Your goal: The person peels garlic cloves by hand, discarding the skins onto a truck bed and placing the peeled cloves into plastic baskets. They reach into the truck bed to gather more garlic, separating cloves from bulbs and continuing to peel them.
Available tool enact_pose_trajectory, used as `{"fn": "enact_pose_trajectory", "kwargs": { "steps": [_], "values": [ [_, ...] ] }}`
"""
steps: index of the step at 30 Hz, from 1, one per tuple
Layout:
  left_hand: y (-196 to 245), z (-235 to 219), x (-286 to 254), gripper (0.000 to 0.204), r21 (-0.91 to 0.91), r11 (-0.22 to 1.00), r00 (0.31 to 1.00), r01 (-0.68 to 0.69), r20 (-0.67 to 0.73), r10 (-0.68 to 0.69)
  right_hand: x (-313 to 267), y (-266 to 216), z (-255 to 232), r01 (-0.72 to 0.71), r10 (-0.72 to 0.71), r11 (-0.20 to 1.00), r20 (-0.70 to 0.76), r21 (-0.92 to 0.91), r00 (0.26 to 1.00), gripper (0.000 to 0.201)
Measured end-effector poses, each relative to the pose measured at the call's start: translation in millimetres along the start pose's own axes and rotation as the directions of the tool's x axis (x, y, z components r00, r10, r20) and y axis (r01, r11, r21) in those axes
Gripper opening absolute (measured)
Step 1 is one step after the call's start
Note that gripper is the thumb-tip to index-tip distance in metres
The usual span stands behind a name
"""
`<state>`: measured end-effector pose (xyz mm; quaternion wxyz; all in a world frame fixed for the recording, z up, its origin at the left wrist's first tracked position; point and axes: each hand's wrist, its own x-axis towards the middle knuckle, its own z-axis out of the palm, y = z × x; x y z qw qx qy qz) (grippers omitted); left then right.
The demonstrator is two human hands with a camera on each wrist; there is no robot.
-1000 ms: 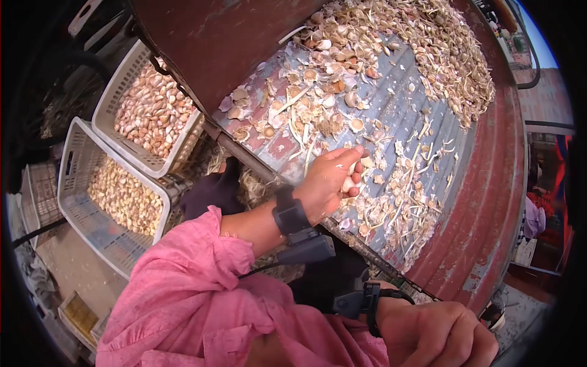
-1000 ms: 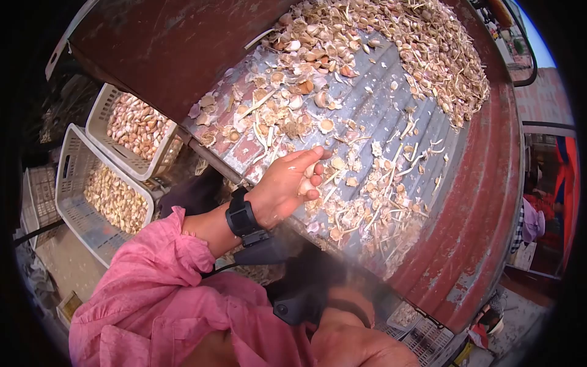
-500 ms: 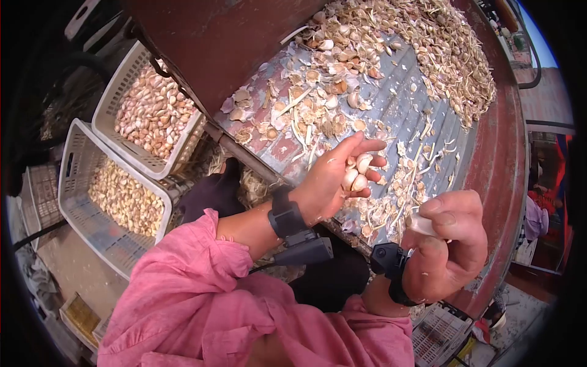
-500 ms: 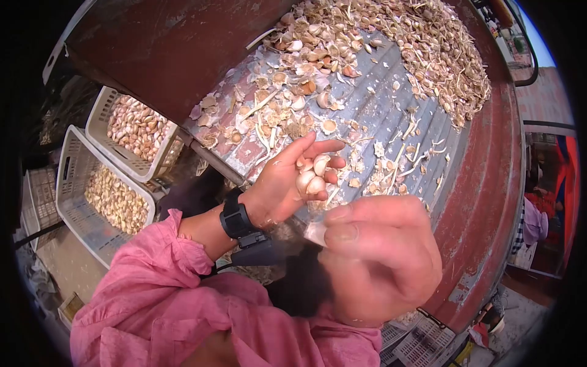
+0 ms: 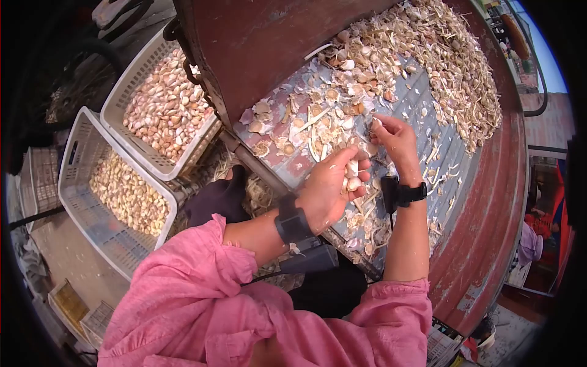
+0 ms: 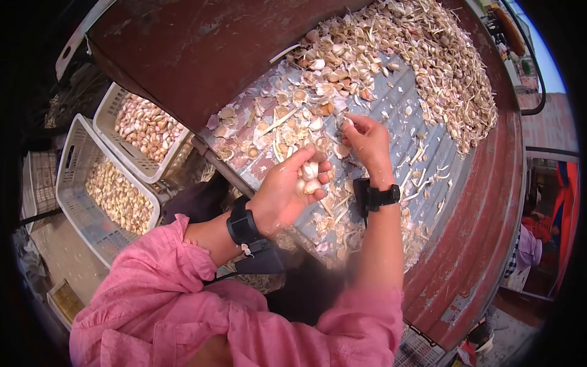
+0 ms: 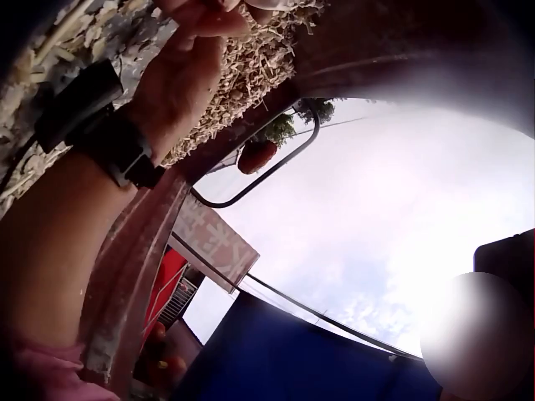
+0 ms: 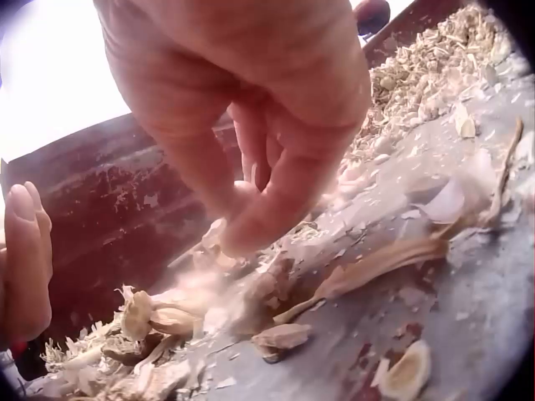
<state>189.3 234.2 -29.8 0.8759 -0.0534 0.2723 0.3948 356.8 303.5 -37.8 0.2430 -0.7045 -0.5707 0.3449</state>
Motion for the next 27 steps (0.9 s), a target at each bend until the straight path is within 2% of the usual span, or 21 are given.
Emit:
{"fn": "enact_pose_trajectory", "kwargs": {
  "steps": [1,3,6,8,9,10,11,12,16,19,20,22,23,25,27],
  "values": [
    [-0.8,0.0,-0.8,0.019,-0.005,1.000,1.000,0.003,0.001,-0.003,-13.2,-1.2,-3.7,-0.124,0.093,0.902,0.094,0.414,0.991,0.028],
    [-0.2,0.9,-1.3,0.019,-0.023,1.000,1.000,0.006,-0.030,-0.007,-41.3,-15.1,-12.2,-0.126,0.060,0.783,0.128,0.609,0.990,0.033],
    [-2.3,-0.5,-1.1,0.019,-0.008,1.000,1.000,0.012,-0.011,-0.012,-86.0,-44.9,-21.3,-0.024,-0.037,0.741,0.076,0.671,0.996,0.033],
    [-3.5,0.6,-0.3,0.020,0.013,1.000,1.000,0.016,-0.022,-0.016,-127.5,-75.2,-27.0,0.154,-0.249,0.653,0.019,0.741,0.968,0.028],
    [-4.9,-0.1,-0.7,0.020,0.028,0.999,0.999,0.027,-0.042,-0.026,-148.6,-93.4,-25.3,0.262,-0.357,0.548,-0.061,0.794,0.932,0.024],
    [-7.1,-1.0,-1.3,0.020,0.040,0.999,0.998,0.029,-0.056,-0.027,-158.1,-107.0,-33.3,0.237,-0.543,0.451,0.054,0.860,0.838,0.024],
    [-8.6,-1.3,-0.7,0.021,0.041,0.999,0.999,0.027,-0.039,-0.025,-154.8,-117.5,-39.9,0.303,-0.773,0.371,0.111,0.878,0.624,0.028],
    [-10.4,-0.6,0.0,0.021,0.043,0.999,1.000,0.025,-0.020,-0.024,-157.3,-128.1,-46.9,0.307,-0.773,0.353,0.090,0.884,0.629,0.028],
    [-15.7,-0.8,1.8,0.022,0.068,0.996,0.998,0.055,0.033,-0.057,-168.7,-166.9,-72.4,0.152,-0.772,0.558,0.442,0.816,0.457,0.011],
    [-18.1,1.1,1.4,0.022,0.080,0.994,0.997,0.071,-0.009,-0.071,-172.9,-162.8,-68.6,0.274,-0.840,0.517,0.419,0.811,0.345,0.003],
    [-18.6,1.9,2.3,0.022,0.088,0.993,0.997,0.074,-0.012,-0.073,-193.7,-140.7,-80.1,0.144,-0.762,0.569,0.452,0.810,0.465,0.006],
    [-18.2,1.1,1.7,0.022,0.085,0.994,0.997,0.075,0.003,-0.076,-199.6,-137.9,-74.5,0.003,-0.666,0.589,0.484,0.808,0.567,0.011],
    [-15.8,1.7,3.0,0.022,0.092,0.993,0.997,0.071,0.006,-0.072,-188.0,-157.5,-56.1,0.239,-0.753,0.495,0.276,0.836,0.597,0.007],
    [-17.9,1.5,2.9,0.022,0.088,0.993,0.996,0.082,0.017,-0.084,-184.1,-169.6,-50.8,0.461,-0.807,0.392,0.057,0.796,0.588,0.004],
    [-15.8,0.4,1.6,0.025,0.086,0.993,0.995,0.081,0.045,-0.086,-184.6,-168.6,-56.9,0.451,-0.786,0.461,0.116,0.764,0.608,0.007]
  ]
}}
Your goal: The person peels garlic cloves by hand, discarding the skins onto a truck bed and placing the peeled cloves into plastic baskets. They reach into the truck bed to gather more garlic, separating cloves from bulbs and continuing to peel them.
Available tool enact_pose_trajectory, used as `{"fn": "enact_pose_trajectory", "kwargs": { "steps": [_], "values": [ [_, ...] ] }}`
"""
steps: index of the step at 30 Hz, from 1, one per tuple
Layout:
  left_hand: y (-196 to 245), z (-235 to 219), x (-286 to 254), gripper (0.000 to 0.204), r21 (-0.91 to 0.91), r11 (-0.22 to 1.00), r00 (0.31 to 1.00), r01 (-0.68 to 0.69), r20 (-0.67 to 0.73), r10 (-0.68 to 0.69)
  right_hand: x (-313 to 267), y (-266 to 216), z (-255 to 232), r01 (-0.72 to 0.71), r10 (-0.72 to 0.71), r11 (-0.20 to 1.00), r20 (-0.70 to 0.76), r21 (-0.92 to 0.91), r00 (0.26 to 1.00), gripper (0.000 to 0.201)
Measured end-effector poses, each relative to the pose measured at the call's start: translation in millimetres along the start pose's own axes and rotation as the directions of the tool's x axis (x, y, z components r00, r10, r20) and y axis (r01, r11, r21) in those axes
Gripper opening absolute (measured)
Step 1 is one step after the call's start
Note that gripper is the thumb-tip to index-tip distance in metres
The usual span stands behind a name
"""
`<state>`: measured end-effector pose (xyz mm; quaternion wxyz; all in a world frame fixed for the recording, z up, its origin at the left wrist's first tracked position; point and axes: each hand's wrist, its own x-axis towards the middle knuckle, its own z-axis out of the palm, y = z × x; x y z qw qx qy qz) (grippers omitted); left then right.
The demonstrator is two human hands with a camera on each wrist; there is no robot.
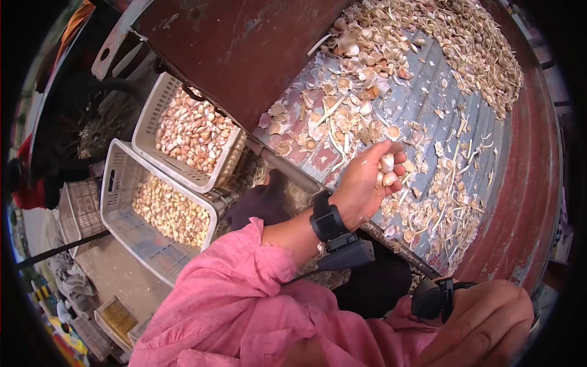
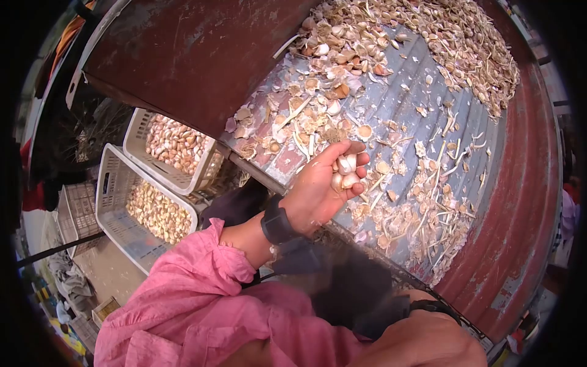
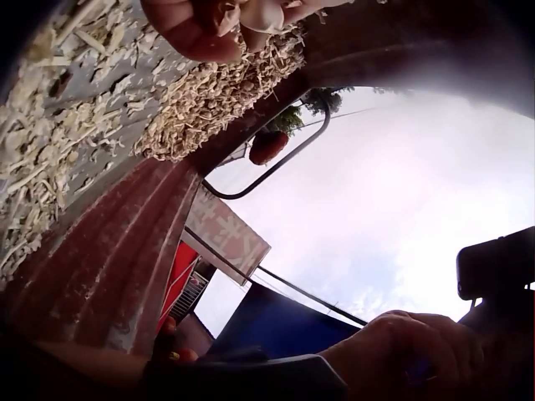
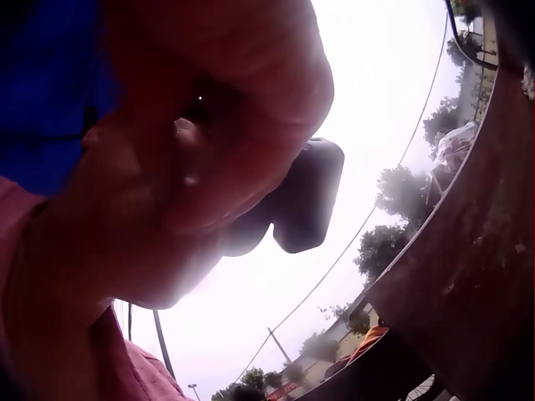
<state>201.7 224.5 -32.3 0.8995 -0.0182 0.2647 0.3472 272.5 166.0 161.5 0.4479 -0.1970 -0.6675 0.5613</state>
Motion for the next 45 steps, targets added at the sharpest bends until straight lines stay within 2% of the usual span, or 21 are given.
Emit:
{"fn": "enact_pose_trajectory", "kwargs": {
  "steps": [1,2,4,5,6,7,9,11,13,16,18,22,23,27,29,32,34,36,38,40,45],
  "values": [
    [0.8,3.3,-1.3,0.027,0.031,0.999,0.999,0.023,0.045,-0.024,-4.7,-1.5,-5.0,-0.007,0.007,1.000,-0.005,-0.014,1.000,0.007],
    [2.6,5.5,-2.7,0.030,0.061,0.998,0.995,0.034,0.087,-0.039,-8.0,0.7,-10.2,-0.060,0.033,0.971,-0.120,-0.231,0.992,0.008],
    [4.4,10.0,-5.9,0.033,0.062,0.998,0.989,0.031,0.144,-0.039,-10.7,22.3,-15.1,-0.307,0.056,0.762,-0.414,-0.570,0.909,0.016],
    [5.8,12.9,-8.5,0.033,0.017,0.999,0.983,0.027,0.179,-0.030,-8.4,44.4,-18.1,-0.491,0.033,0.588,-0.587,-0.643,0.809,0.022],
    [7.7,16.1,-9.1,0.034,-0.031,0.999,0.977,0.025,0.214,-0.018,-6.4,61.6,-27.9,-0.591,0.162,0.501,-0.603,-0.632,0.781,0.020],
    [9.1,18.7,-8.7,0.030,-0.111,0.993,0.974,0.034,0.227,-0.008,-6.2,78.1,-37.1,-0.565,0.210,0.549,-0.552,-0.616,0.807,0.021],
    [12.2,7.4,-4.0,0.028,-0.123,0.992,0.976,-0.007,0.217,0.033,-8.2,101.7,-64.1,-0.595,0.310,0.694,-0.577,-0.406,0.756,0.015],
    [17.8,3.3,-3.1,0.021,-0.135,0.990,0.994,-0.034,0.102,0.048,-0.7,128.1,-114.9,-0.619,0.139,0.643,-0.727,-0.450,0.673,0.016],
    [18.5,2.1,-3.1,0.021,-0.123,0.991,0.996,-0.053,0.064,0.061,6.2,164.0,-179.8,-0.713,0.068,0.424,-0.766,-0.559,0.640,0.017],
    [18.4,3.8,-3.8,0.019,-0.119,0.991,0.998,-0.067,-0.002,0.068,10.8,221.8,-236.6,-0.736,0.117,0.326,-0.747,-0.593,0.654,0.019],
    [19.8,3.7,-2.4,0.019,-0.139,0.989,0.998,-0.058,-0.019,0.056,19.0,237.1,-241.6,-0.733,0.301,0.360,-0.672,-0.577,0.676,0.021],
    [21.2,4.9,-4.6,0.019,-0.137,0.988,0.998,-0.067,0.010,0.069,7.4,234.6,-232.9,-0.760,0.397,0.425,-0.653,-0.492,0.645,0.018],
    [21.0,4.7,-4.8,0.019,-0.137,0.989,0.998,-0.063,0.010,0.065,-1.1,230.3,-228.8,-0.757,0.366,0.350,-0.663,-0.552,0.653,0.018],
    [17.5,3.2,-6.5,0.020,-0.130,0.990,0.998,-0.055,0.006,0.056,-29.6,200.0,-183.6,-0.773,0.239,0.354,-0.748,-0.526,0.619,0.017],
    [16.9,5.3,-7.3,0.022,-0.070,0.995,0.998,-0.067,-0.025,0.066,-38.8,180.2,-160.9,-0.687,0.222,0.689,-0.834,-0.232,0.505,0.020],
    [10.0,0.5,-4.3,0.024,-0.042,0.998,0.999,-0.038,0.024,0.039,-48.9,155.3,-124.6,-0.514,0.220,0.856,-0.860,-0.056,0.460,0.024],
    [4.9,0.8,-4.0,0.024,-0.022,0.999,0.999,-0.030,0.015,0.030,-58.4,144.7,-105.1,-0.457,0.250,0.889,-0.863,0.025,0.439,0.026],
    [2.1,0.0,-0.9,0.023,0.009,1.000,0.997,0.029,0.065,-0.030,-62.8,137.9,-87.8,-0.337,0.195,0.941,-0.867,0.034,0.458,0.026],
    [-2.5,1.8,-0.7,0.022,0.002,0.999,0.996,0.054,0.074,-0.054,-63.3,131.1,-71.7,-0.348,0.188,0.937,-0.886,0.031,0.425,0.024],
    [-4.7,5.8,-1.5,0.022,0.046,0.998,0.990,0.040,0.133,-0.046,-65.1,127.3,-62.3,-0.370,0.087,0.920,-0.849,-0.133,0.521,0.023],
    [-7.2,17.2,-10.0,0.023,0.151,0.988,0.986,0.011,0.162,-0.035,-63.8,131.8,-52.1,-0.363,0.038,0.913,-0.843,-0.189,0.537,0.020]
  ]
}}
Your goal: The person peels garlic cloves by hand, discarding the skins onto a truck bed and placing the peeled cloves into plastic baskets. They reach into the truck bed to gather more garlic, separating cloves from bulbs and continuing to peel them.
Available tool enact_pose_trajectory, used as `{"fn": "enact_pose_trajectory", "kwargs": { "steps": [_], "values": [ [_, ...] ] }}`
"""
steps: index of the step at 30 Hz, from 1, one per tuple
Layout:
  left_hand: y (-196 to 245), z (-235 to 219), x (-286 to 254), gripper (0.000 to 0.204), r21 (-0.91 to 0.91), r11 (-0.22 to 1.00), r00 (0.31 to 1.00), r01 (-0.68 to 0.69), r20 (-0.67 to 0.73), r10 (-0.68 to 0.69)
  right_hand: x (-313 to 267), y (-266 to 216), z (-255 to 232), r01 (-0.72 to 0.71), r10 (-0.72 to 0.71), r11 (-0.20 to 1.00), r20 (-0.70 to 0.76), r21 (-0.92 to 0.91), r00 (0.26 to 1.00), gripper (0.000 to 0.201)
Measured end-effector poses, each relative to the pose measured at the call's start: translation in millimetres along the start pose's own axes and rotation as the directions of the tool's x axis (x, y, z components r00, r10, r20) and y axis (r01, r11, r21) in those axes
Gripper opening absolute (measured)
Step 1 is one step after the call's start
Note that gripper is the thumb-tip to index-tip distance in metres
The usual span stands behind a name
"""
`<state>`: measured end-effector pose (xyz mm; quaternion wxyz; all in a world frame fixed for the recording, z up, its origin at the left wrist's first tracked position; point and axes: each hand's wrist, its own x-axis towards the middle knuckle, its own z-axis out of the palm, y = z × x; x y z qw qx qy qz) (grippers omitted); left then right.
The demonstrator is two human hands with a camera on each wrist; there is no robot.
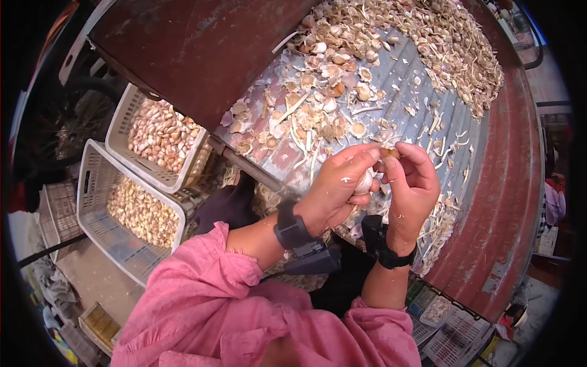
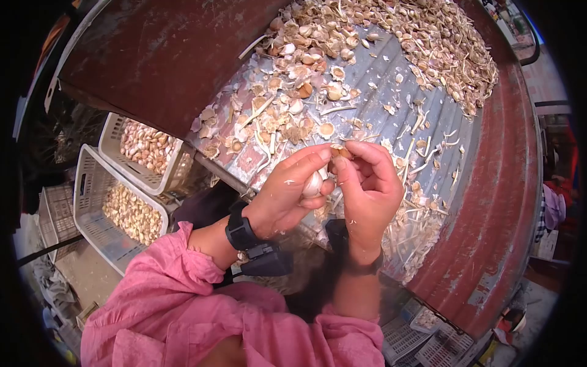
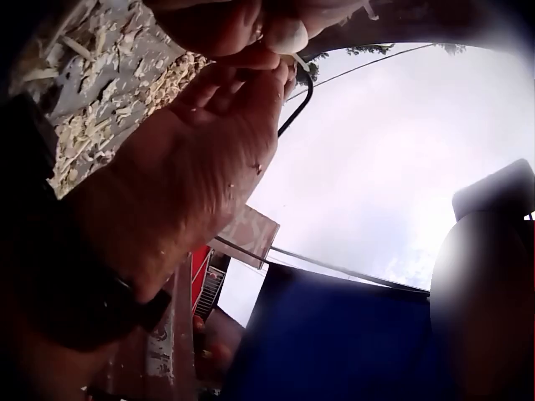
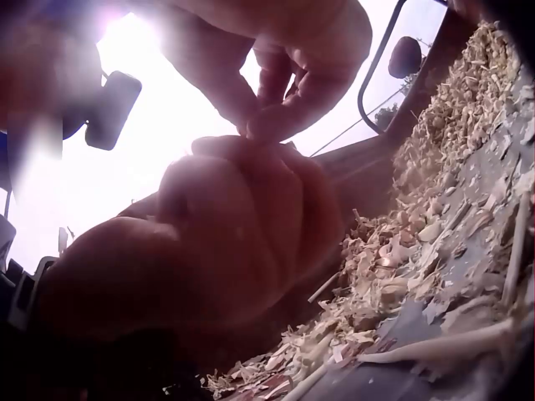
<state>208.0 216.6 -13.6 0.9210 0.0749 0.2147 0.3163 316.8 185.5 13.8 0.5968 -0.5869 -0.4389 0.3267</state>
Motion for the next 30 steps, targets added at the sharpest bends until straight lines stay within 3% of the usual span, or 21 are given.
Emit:
{"fn": "enact_pose_trajectory", "kwargs": {
  "steps": [4,7,9,11,12,13,14,15,16,17,18,19,21,22,24,25,27,28,30],
  "values": [
    [-1.5,4.0,-4.5,0.027,0.133,0.987,0.994,-0.093,-0.051,0.101,-3.5,0.2,0.9,-0.065,0.067,0.997,-0.048,0.050,0.997,0.020],
    [-3.6,7.7,-9.0,0.025,0.203,0.959,0.978,-0.196,-0.026,0.206,-8.1,-4.2,-1.5,-0.023,0.025,0.999,-0.049,0.035,0.998,0.021],
    [-3.8,13.3,-17.5,0.024,0.220,0.939,0.963,-0.264,0.002,0.270,-11.4,-16.0,-4.0,0.073,-0.074,0.997,0.037,0.022,0.997,0.024],
    [-3.1,22.9,-32.7,0.021,0.467,0.644,0.791,-0.605,0.260,0.554,-20.6,-36.2,-9.5,0.300,-0.289,0.948,0.102,-0.109,0.952,0.024],
    [5.5,27.9,-44.2,0.020,0.521,0.492,0.711,-0.698,0.420,0.564,-27.4,-49.0,-10.9,0.422,-0.403,0.894,0.142,-0.149,0.904,0.022],
    [13.0,33.5,-57.1,0.019,0.550,0.330,0.632,-0.768,0.564,0.531,-40.7,-65.8,-6.2,0.381,-0.374,0.923,0.104,-0.060,0.922,0.018],
    [13.0,38.8,-64.6,0.016,0.414,0.421,0.588,-0.807,0.629,0.509,-42.5,-72.1,-33.9,0.050,-0.210,0.939,0.453,0.340,0.867,0.017],
    [11.0,43.4,-71.7,0.014,0.271,0.507,0.535,-0.818,0.684,0.496,-45.0,-83.8,-23.4,0.157,-0.353,0.888,0.423,0.432,0.834,0.015],
    [8.3,48.1,-80.4,0.015,0.229,0.503,0.508,-0.833,0.678,0.531,-47.6,-95.3,-12.8,0.252,-0.489,0.815,0.385,0.522,0.783,0.013],
    [6.1,51.6,-87.1,0.017,0.186,0.497,0.477,-0.848,0.676,0.562,-39.8,-102.5,-23.2,0.207,-0.520,0.828,0.577,0.521,0.630,0.020],
    [2.4,55.3,-85.3,0.017,0.207,0.492,0.488,-0.846,0.672,0.557,-48.2,-102.8,-15.5,0.307,-0.578,0.790,0.475,0.531,0.664,0.019],
    [-3.8,59.8,-80.1,0.015,0.029,0.488,0.377,-0.872,0.675,0.634,-54.0,-101.8,-9.4,0.365,-0.604,0.765,0.394,0.530,0.693,0.018],
    [-15.7,62.5,-86.6,0.016,-0.144,0.465,0.268,-0.874,0.655,0.707,-61.5,-99.7,-5.9,0.442,-0.640,0.727,0.287,0.525,0.713,0.017],
    [-23.7,64.8,-97.8,0.016,-0.275,0.783,0.541,-0.558,0.594,0.595,-63.9,-98.9,-4.6,0.476,-0.661,0.705,0.245,0.526,0.709,0.017],
    [-35.7,69.0,-100.2,0.017,-0.411,0.901,0.744,-0.138,0.557,0.368,-65.7,-96.2,-2.5,0.528,-0.689,0.666,0.162,0.527,0.707,0.017],
    [-40.4,77.2,-86.9,0.017,-0.547,0.778,0.592,-0.309,0.529,0.608,-66.4,-94.7,-3.1,0.534,-0.688,0.663,0.146,0.525,0.711,0.017],
    [-41.9,90.4,-79.5,0.017,-0.667,0.602,0.405,-0.438,0.451,0.795,-66.2,-101.3,-7.5,0.455,-0.615,0.731,0.201,0.509,0.762,0.010],
    [-41.0,96.7,-80.3,0.015,-0.771,0.615,0.480,-0.164,0.483,0.733,-66.4,-104.7,-10.7,0.370,-0.535,0.793,0.262,0.485,0.803,0.004],
    [-37.8,103.5,-79.2,0.013,-0.823,0.556,0.540,0.120,0.524,0.659,-68.0,-108.3,-19.5,0.311,-0.451,0.863,0.330,0.397,0.829,0.003]
  ]
}}
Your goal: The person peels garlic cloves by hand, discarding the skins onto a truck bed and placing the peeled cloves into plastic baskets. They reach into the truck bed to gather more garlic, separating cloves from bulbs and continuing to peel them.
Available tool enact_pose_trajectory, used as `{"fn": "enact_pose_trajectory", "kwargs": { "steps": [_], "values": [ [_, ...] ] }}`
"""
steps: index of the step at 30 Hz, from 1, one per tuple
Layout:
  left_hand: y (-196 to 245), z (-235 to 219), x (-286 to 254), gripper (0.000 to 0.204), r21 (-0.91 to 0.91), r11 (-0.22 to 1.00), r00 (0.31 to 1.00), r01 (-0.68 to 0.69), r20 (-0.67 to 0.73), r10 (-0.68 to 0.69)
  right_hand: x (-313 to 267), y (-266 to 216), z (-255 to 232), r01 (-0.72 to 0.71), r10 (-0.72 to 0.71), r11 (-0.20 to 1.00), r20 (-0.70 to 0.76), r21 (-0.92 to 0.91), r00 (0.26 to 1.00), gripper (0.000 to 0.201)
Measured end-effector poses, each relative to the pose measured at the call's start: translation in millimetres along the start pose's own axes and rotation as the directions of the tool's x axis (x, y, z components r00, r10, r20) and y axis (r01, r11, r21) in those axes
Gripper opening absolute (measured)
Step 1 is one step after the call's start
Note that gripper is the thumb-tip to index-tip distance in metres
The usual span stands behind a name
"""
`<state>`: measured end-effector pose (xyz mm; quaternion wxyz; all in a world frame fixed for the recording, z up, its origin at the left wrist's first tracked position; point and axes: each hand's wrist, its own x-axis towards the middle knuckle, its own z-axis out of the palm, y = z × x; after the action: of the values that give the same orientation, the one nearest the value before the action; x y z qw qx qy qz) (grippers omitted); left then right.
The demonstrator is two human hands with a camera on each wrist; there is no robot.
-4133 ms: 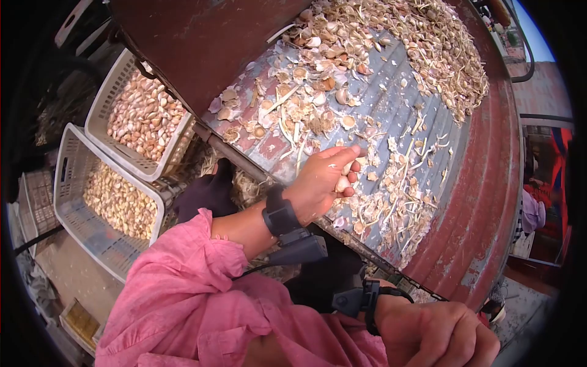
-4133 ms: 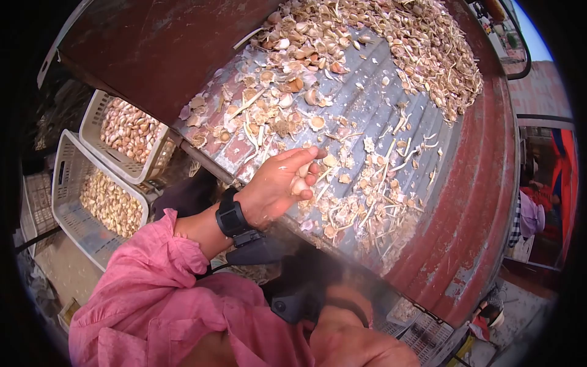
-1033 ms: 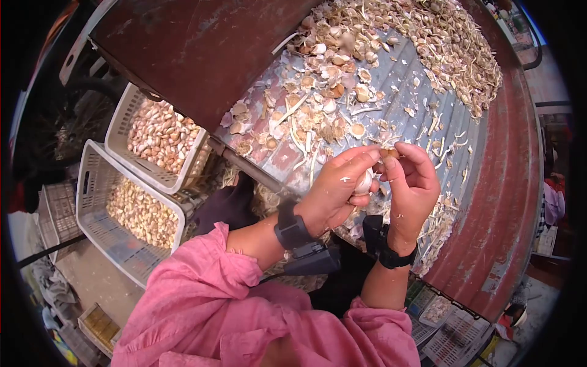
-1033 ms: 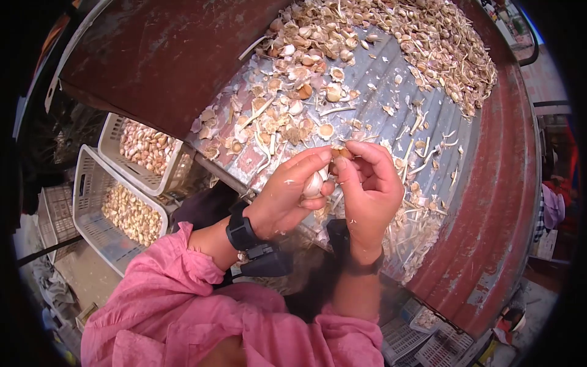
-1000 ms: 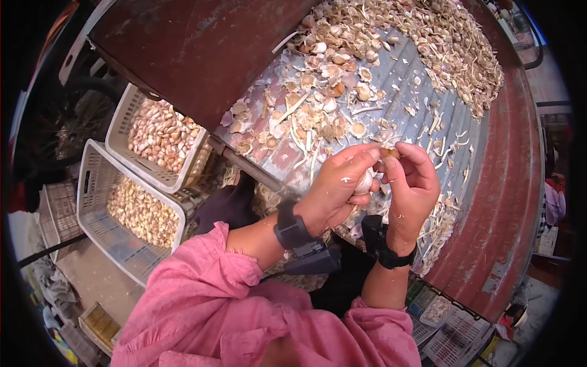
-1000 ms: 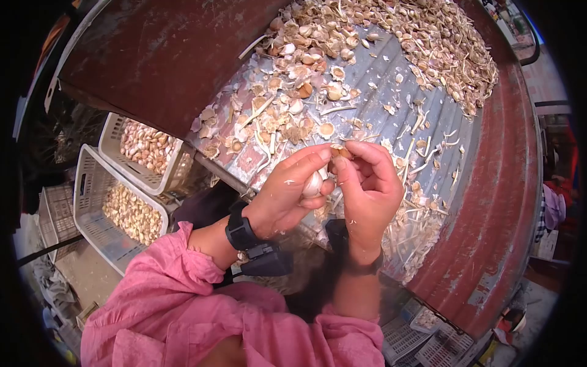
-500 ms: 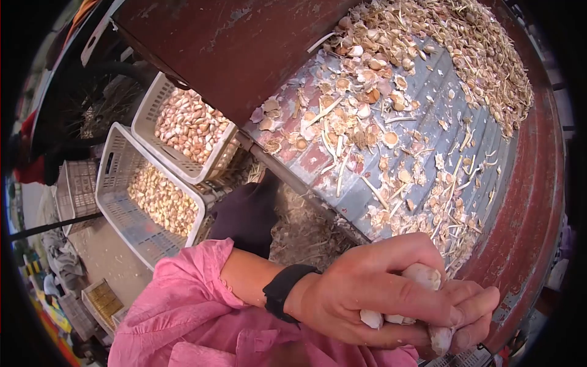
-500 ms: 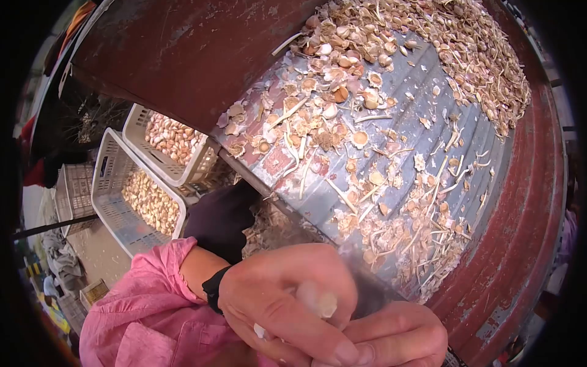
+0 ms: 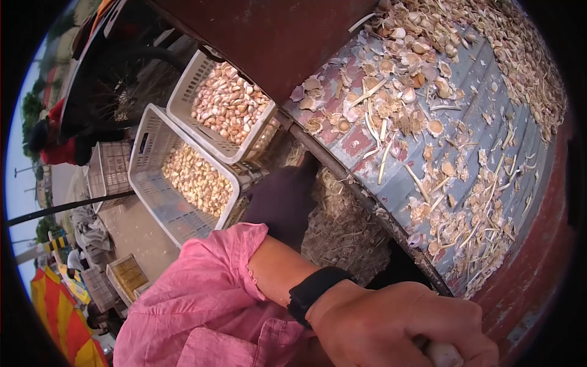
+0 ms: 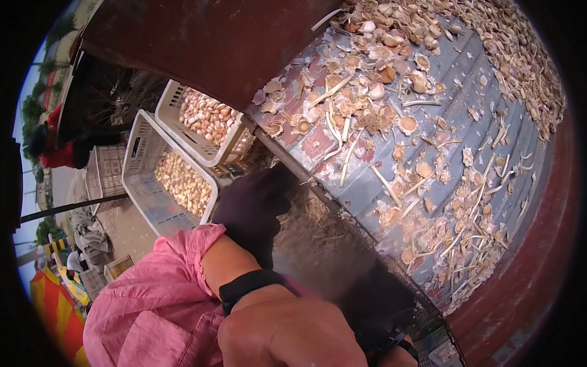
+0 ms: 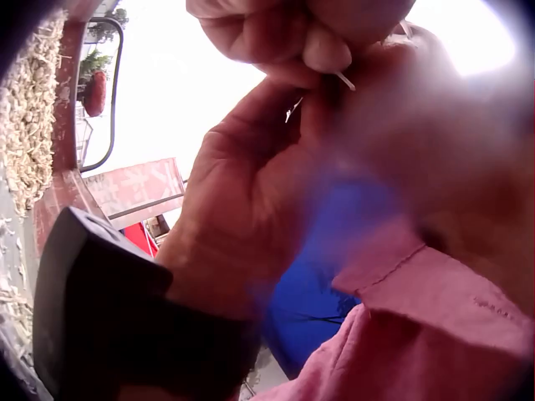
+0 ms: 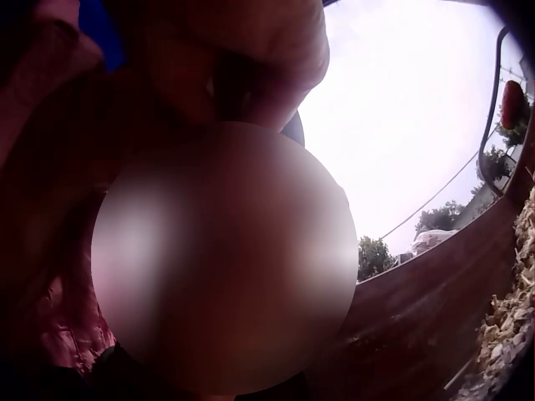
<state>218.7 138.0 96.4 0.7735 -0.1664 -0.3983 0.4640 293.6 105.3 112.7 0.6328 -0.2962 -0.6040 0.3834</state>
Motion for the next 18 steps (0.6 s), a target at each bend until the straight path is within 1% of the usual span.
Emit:
{"fn": "enact_pose_trajectory", "kwargs": {
  "steps": [1,2,3,4,5,6,7,8,9,10,11,12,13,15,16,17,18],
  "values": [
    [-0.3,0.4,3.9,0.010,0.022,0.998,0.998,-0.058,0.015,0.058,-2.5,-2.1,-0.7,-0.053,0.053,0.998,0.013,-0.041,0.999,0.003],
    [9.9,0.4,3.6,0.009,0.032,0.996,0.996,-0.082,0.028,0.081,-4.0,-3.7,-0.5,-0.104,0.106,0.991,0.025,-0.083,0.994,0.003],
    [21.3,2.5,6.4,0.009,0.041,0.993,0.994,-0.106,0.040,0.105,-2.9,-2.5,4.9,-0.093,0.089,0.990,-0.034,-0.111,0.995,0.006],
    [56.6,7.7,-0.4,0.012,0.738,0.673,0.986,0.056,0.065,-0.153,-1.6,0.5,4.6,-0.092,0.083,0.984,-0.065,-0.152,0.994,0.008],
    [69.9,-1.0,0.6,0.014,0.957,0.282,0.979,0.065,-0.007,-0.202,-0.2,5.0,4.4,-0.094,0.076,0.977,-0.096,-0.193,0.992,0.009],
    [83.3,-9.9,1.3,0.016,0.986,-0.164,0.965,0.038,-0.079,-0.250,2.5,24.7,-3.3,-0.104,0.073,0.946,-0.111,-0.309,0.991,0.015],
    [83.8,-17.7,-0.1,0.018,0.979,-0.108,0.974,0.175,-0.188,-0.127,4.4,40.5,-13.1,-0.155,0.112,0.933,-0.145,-0.325,0.983,0.017],
    [84.0,-25.4,-1.5,0.021,0.956,-0.020,0.957,0.291,-0.292,-0.001,6.4,56.0,-22.9,-0.205,0.151,0.918,-0.179,-0.340,0.972,0.020],
    [85.0,-29.7,-5.0,0.022,0.816,0.284,0.838,0.503,-0.541,0.070,8.7,65.7,-30.4,-0.299,0.244,0.921,-0.227,-0.250,0.943,0.019],
    [86.6,-35.3,-5.6,0.022,0.822,0.286,0.847,0.492,-0.528,0.063,11.1,70.6,-31.1,-0.287,0.233,0.922,-0.218,-0.261,0.948,0.019],
    [87.6,-42.6,-5.2,0.024,0.789,0.320,0.802,0.525,-0.584,0.123,12.4,73.7,-30.7,-0.391,0.338,0.904,-0.273,-0.170,0.901,0.019],
    [89.3,-47.7,-5.1,0.025,0.751,0.356,0.747,0.557,-0.640,0.180,13.0,76.7,-30.8,-0.489,0.444,0.869,-0.317,-0.072,0.838,0.019],
    [92.7,-50.1,-5.3,0.025,0.752,0.359,0.751,0.553,-0.636,0.176,13.5,80.5,-32.3,-0.486,0.441,0.870,-0.316,-0.079,0.840,0.019],
    [96.5,-53.2,-5.1,0.029,0.712,0.419,0.723,0.563,-0.670,0.166,13.1,86.0,-39.3,-0.553,0.540,0.832,-0.285,0.037,0.792,0.019],
    [96.4,-52.1,-3.9,0.030,0.702,0.435,0.709,0.564,-0.682,0.180,12.8,89.3,-43.0,-0.588,0.575,0.808,-0.274,0.041,0.771,0.020],
    [98.0,-51.7,-3.1,0.030,0.704,0.436,0.711,0.561,-0.679,0.181,12.5,92.2,-44.6,-0.588,0.575,0.808,-0.271,0.039,0.772,0.020],
    [100.5,-52.2,-2.2,0.030,0.683,0.450,0.695,0.576,-0.699,0.171,12.0,94.3,-45.8,-0.612,0.607,0.788,-0.270,0.076,0.748,0.020]
  ]
}}
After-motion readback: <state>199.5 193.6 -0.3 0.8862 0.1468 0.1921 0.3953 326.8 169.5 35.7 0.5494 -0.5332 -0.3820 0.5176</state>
